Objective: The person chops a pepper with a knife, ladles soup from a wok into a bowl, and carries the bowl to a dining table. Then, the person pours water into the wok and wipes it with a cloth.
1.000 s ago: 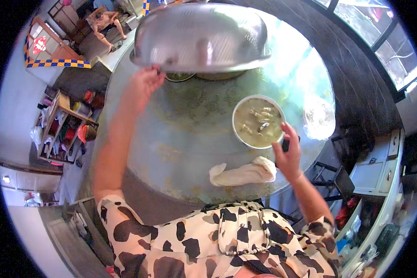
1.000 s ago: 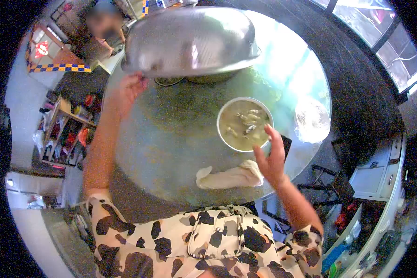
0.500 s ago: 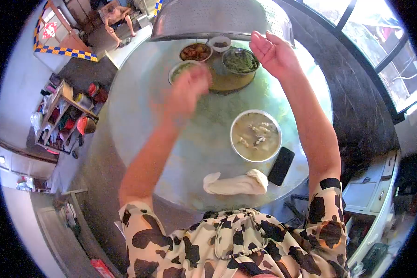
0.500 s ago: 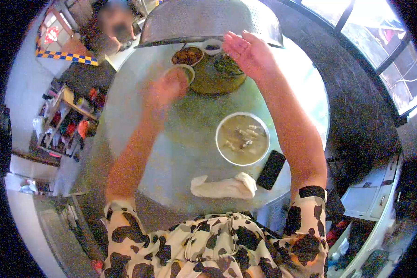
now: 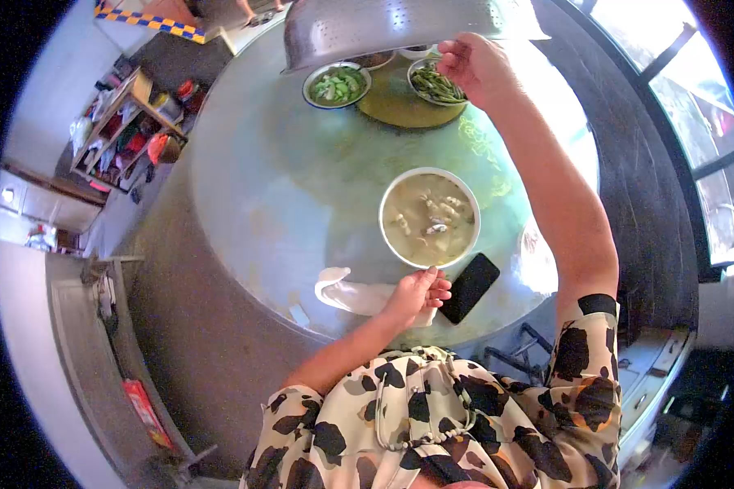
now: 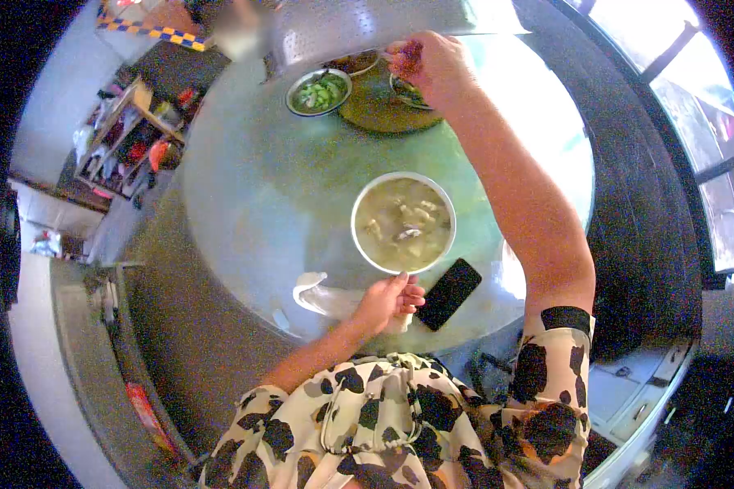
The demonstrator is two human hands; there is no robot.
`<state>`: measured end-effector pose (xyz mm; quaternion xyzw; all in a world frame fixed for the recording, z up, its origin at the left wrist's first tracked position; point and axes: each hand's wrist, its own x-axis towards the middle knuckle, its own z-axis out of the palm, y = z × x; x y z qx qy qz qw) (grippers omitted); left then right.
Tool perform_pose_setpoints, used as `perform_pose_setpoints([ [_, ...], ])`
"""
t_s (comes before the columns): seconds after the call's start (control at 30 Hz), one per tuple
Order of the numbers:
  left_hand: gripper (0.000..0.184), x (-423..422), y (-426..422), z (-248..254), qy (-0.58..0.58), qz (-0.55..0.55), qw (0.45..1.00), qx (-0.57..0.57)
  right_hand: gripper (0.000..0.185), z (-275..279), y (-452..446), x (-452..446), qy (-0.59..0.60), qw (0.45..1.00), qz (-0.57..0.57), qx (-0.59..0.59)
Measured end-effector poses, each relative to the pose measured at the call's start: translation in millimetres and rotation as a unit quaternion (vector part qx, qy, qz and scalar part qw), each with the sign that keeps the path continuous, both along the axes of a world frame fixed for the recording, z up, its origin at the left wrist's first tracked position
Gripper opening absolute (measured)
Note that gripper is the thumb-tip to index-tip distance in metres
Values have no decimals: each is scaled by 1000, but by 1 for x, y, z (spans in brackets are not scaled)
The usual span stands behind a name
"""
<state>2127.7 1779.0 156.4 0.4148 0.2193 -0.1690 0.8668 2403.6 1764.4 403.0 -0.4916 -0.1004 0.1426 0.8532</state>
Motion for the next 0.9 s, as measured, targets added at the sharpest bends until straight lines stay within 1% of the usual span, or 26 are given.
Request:
perform_pose_setpoints([
  [0.07, 34, 4, -5, 1, 10, 22, 999, -26, 16, 1, 1, 6, -29, 999, 1, -21],
  [0.17, 33, 9, -5, -3, 19, 9, 1000, -3, 16, 1, 0, 19, -35, 999, 29, 1],
  [0.2, 32, 10, -5, -6, 28, 13, 999, -18, 16, 1, 1, 19, -33, 999, 31, 8],
  [0.3, 31, 12, -3, -8, 26, 36, 999, 7, 16, 3, -1, 17, -31, 999, 21, 20],
  [0.4, 32, 14, 0, -3, 14, 42, 998, 41, 17, 2, -10, 17, -46, 996, 53, 52],
  [0.5, 32, 17, 1, -6, 10, 48, 997, 56, 17, 6, -19, 6, -48, 997, 23, 55],
  [0.6, 33, 22, 3, -13, -3, 51, 996, 69, 18, 7, -29, -8, -39, 997, 24, 64],
  [0.67, 34, 50, 17, -15, -2, 62, 995, 74, 18, 2, -20, 12, -46, 997, 20, 55],
  [0.83, 36, 88, 29, -30, 21, 89, 993, 76, 18, -9, -36, 4, -59, 997, 19, 50],
  [0.9, 37, 100, 34, -38, 9, 93, 991, 91, 18, -20, -46, 6, -56, 997, 24, 53],
])
